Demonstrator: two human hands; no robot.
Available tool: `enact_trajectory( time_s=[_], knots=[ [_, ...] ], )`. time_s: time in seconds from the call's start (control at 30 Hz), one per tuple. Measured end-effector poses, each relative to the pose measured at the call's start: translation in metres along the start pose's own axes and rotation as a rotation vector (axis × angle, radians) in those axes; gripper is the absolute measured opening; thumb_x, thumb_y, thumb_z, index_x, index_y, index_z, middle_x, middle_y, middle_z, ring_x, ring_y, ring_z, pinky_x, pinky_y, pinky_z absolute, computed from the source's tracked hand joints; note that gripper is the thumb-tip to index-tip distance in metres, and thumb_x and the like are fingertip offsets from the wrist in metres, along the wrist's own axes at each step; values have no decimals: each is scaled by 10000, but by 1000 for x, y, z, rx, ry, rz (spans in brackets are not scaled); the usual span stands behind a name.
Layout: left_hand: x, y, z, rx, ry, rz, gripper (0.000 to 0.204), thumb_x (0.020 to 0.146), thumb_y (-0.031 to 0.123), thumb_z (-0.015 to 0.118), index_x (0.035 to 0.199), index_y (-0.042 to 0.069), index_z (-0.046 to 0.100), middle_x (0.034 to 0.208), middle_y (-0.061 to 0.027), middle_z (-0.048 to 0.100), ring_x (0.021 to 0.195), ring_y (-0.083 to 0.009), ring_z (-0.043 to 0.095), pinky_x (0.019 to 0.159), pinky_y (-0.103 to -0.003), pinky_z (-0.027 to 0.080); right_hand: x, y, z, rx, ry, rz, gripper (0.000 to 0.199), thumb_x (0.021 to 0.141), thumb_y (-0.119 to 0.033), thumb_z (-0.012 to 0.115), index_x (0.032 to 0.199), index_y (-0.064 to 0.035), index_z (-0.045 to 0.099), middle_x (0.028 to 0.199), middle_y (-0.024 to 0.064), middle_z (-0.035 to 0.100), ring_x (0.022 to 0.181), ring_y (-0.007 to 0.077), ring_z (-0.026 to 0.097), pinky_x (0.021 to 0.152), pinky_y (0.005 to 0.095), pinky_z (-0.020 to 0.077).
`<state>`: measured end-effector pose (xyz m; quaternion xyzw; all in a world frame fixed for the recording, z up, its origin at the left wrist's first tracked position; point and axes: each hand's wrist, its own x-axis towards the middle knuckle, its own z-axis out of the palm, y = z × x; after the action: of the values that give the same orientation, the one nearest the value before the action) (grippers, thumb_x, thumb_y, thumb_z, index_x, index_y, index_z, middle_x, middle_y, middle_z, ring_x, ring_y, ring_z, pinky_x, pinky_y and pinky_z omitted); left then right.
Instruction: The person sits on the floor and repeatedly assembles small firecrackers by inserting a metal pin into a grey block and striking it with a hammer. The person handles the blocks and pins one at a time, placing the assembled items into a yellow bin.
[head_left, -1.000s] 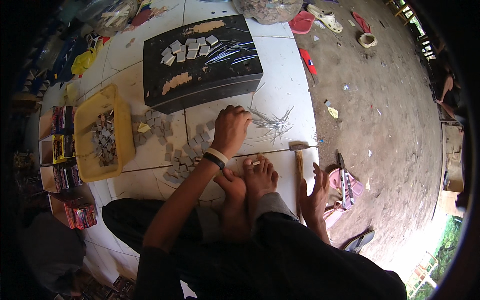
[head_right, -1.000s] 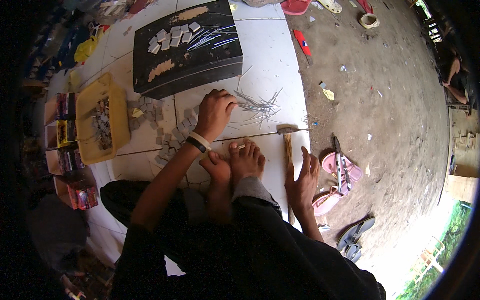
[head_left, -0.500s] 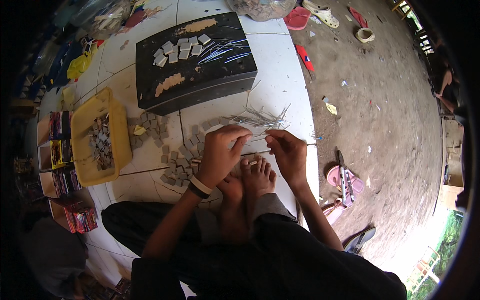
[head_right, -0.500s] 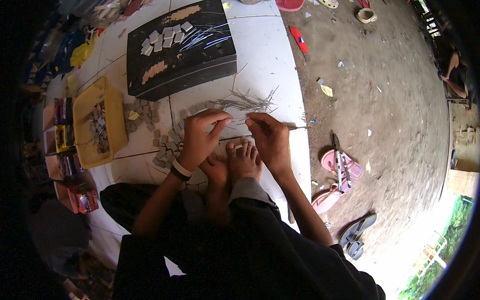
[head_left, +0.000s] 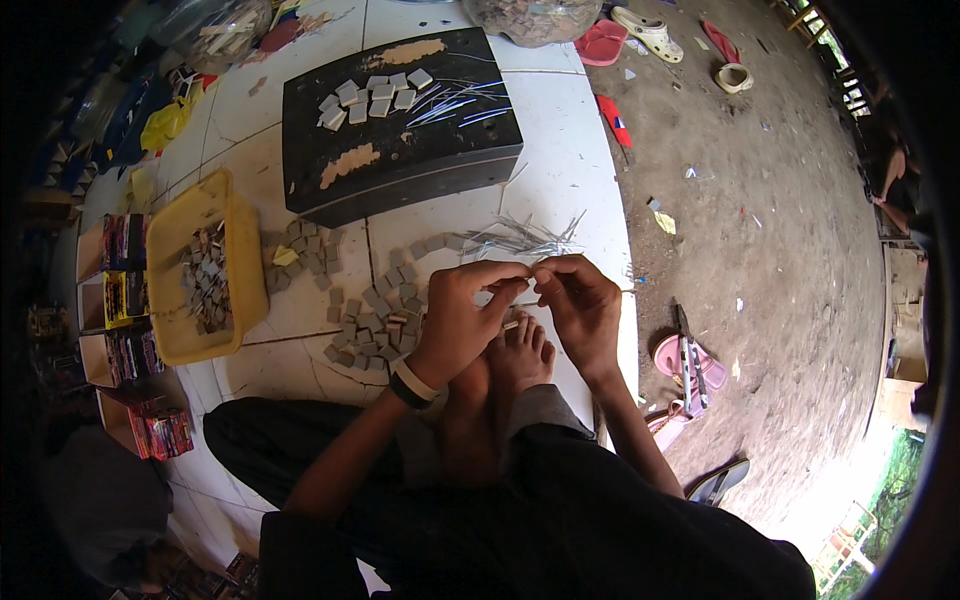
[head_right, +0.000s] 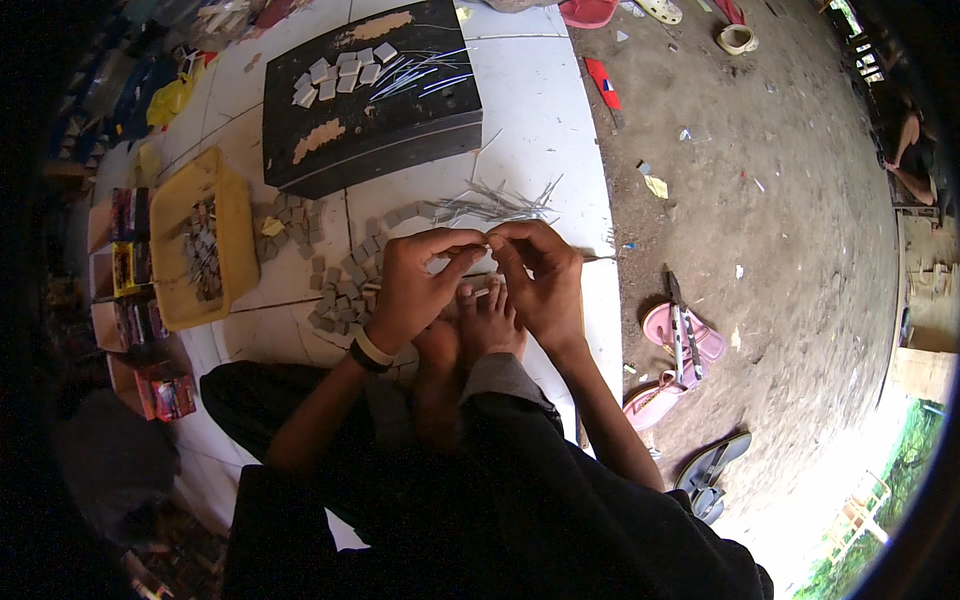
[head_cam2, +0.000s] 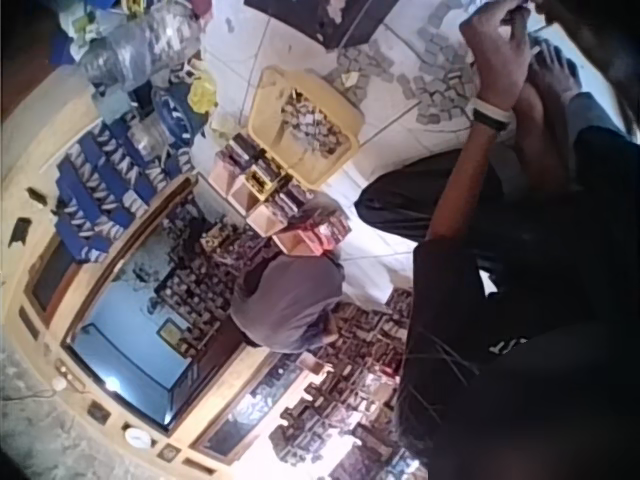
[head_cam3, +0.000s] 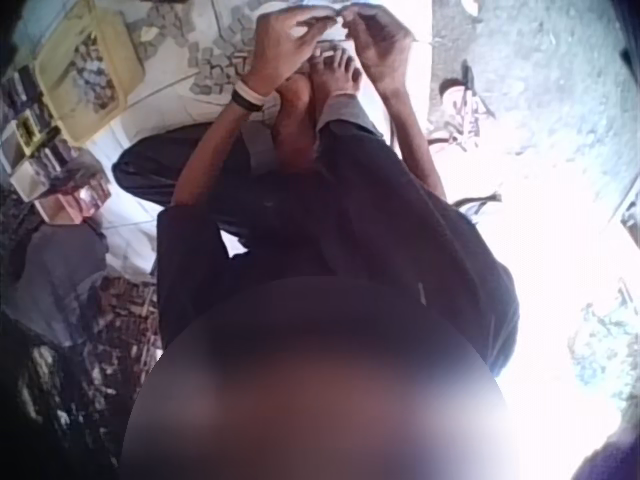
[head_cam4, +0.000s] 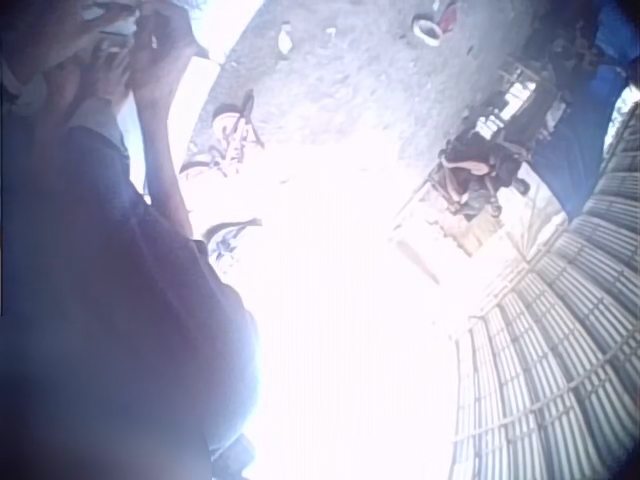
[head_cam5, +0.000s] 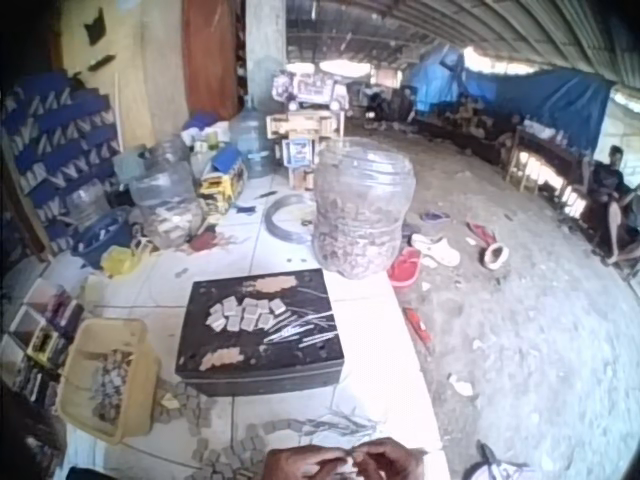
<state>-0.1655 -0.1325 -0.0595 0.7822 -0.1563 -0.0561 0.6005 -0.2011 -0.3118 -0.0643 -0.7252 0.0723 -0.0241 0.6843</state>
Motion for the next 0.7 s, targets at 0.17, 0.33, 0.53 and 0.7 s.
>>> enact_trajectory(
  time_s=[0.17,0.33,0.53,0.7],
  knots=[
    [-2,-3,7,-21,29,-4,116,952,-1,753,1060,-33,778,1016,-131,815,929,-200,799,831,-308,614,-3,2,2,-187,4,-117,81,1007,-3,727,1078,36,734,1038,105,761,936,151,750,816,287,610],
    [-6,-7,12,-11,38,-1,128,953,10,761,1067,-48,767,992,-143,806,904,-205,800,811,-310,619,-3,-3,3,-231,5,-140,82,970,20,745,1049,43,739,1006,119,761,902,167,770,800,295,622],
    [-9,-11,13,-21,61,-38,117,915,26,765,1026,-6,775,945,-169,784,816,-326,778,743,-366,593,-6,-8,5,-280,13,-129,55,937,15,775,976,45,751,953,129,766,838,173,778,745,295,629],
    [-16,-14,13,66,43,-14,107,931,-3,790,1024,-54,778,921,-127,802,752,-152,758,670,-282,593,-10,-8,3,-295,-24,-88,67,933,16,782,993,38,764,973,127,774,854,176,780,761,295,639]
  ],
)
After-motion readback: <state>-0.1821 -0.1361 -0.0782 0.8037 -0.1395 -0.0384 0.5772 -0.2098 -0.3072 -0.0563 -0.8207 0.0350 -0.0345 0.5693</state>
